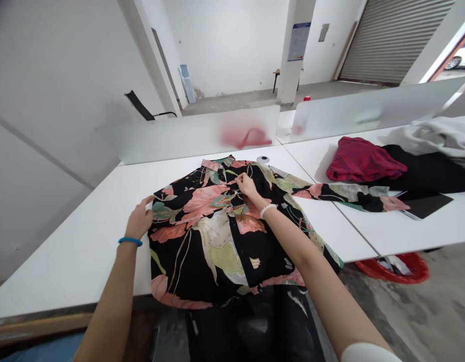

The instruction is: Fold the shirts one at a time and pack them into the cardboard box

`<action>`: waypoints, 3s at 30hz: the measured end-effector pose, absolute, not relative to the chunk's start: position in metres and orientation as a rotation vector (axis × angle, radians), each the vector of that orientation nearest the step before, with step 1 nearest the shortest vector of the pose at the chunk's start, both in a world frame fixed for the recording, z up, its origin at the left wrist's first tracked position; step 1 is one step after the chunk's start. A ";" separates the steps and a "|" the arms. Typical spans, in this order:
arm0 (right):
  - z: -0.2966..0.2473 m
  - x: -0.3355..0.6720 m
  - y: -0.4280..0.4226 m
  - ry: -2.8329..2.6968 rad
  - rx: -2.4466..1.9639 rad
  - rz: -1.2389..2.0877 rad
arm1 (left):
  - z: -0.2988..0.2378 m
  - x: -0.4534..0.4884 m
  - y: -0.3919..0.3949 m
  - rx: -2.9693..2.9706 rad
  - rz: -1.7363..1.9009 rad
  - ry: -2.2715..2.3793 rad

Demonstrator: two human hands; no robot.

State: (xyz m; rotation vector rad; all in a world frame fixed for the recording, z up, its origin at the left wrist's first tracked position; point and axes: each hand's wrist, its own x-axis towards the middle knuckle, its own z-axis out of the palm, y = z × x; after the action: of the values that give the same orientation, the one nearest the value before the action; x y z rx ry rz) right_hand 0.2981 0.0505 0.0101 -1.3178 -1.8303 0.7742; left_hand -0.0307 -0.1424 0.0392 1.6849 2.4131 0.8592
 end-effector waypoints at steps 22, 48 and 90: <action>0.027 0.379 0.054 -2.058 -1.590 0.259 | 0.003 -0.051 -0.111 1.764 0.245 2.585; 0.029 0.669 -0.099 -2.384 -1.952 -0.116 | -0.017 0.207 -0.206 2.636 0.355 1.649; -0.065 0.683 -0.177 -0.130 -1.045 0.994 | -0.005 0.388 -0.066 2.728 0.647 1.303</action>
State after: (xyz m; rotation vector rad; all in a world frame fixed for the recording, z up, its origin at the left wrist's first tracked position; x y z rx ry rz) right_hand 0.6830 -0.1770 -0.0654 -1.0454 -0.1299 0.9940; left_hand 0.3879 -0.0655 -0.0047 2.7277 1.3029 0.6469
